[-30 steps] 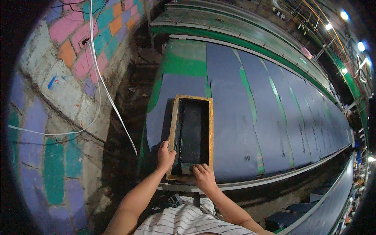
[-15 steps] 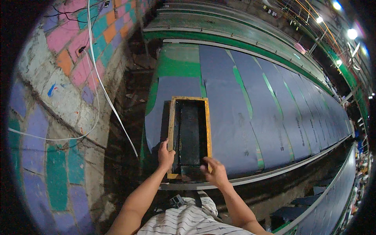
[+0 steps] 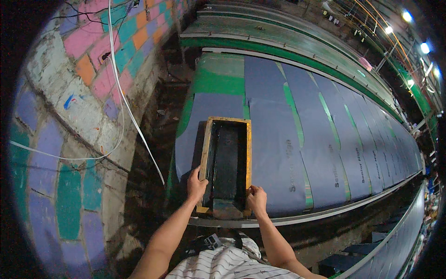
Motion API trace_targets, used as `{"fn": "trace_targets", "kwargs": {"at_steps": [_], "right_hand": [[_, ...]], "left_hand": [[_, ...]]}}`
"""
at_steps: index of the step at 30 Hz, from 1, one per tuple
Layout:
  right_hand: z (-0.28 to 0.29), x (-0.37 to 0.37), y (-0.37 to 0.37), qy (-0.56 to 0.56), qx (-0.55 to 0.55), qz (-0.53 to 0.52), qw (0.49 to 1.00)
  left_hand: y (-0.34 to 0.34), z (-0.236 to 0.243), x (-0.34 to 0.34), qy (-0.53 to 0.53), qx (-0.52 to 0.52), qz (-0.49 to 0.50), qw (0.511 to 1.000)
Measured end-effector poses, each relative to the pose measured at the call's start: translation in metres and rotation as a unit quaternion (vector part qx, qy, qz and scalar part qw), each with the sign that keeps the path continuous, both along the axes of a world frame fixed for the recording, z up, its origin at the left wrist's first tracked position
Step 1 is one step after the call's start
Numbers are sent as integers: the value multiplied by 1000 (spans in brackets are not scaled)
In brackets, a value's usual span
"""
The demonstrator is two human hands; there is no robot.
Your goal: The person uses a squeegee to pull ink across a screen printing frame, repeatedly applying pressure to transfer ink onto a large sheet of material labeled 'Senior High.' The person repositions the frame and continues the squeegee strokes across the surface.
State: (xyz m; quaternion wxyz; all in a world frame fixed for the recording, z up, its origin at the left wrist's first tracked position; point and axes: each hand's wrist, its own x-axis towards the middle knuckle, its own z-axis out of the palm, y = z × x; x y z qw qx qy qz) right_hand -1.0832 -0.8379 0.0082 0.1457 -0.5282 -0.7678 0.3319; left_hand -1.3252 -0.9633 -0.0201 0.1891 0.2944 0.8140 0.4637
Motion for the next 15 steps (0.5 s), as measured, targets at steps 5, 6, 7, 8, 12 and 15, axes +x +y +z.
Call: {"fn": "trace_targets", "kwargs": {"at_steps": [5,6,7,8,12,15], "right_hand": [[13,3,-13,59,37,-5,998],[11,5,-13,75,36,-10,997],[12,7,-13,82,43,-14,996],[14,9,-14,90,49,-18,995],[26,14,-23,162,73,-13,984],[47,16,-19,116,32,0,993]], "left_hand": [[-5,-4,-4,19,30,-2,999],[-4,3,-2,18,45,3,999],[-5,14,5,15,58,7,998],[-4,21,9,11,72,11,997],[-9,36,13,40,111,17,993],[-8,62,17,51,123,12,991]]}}
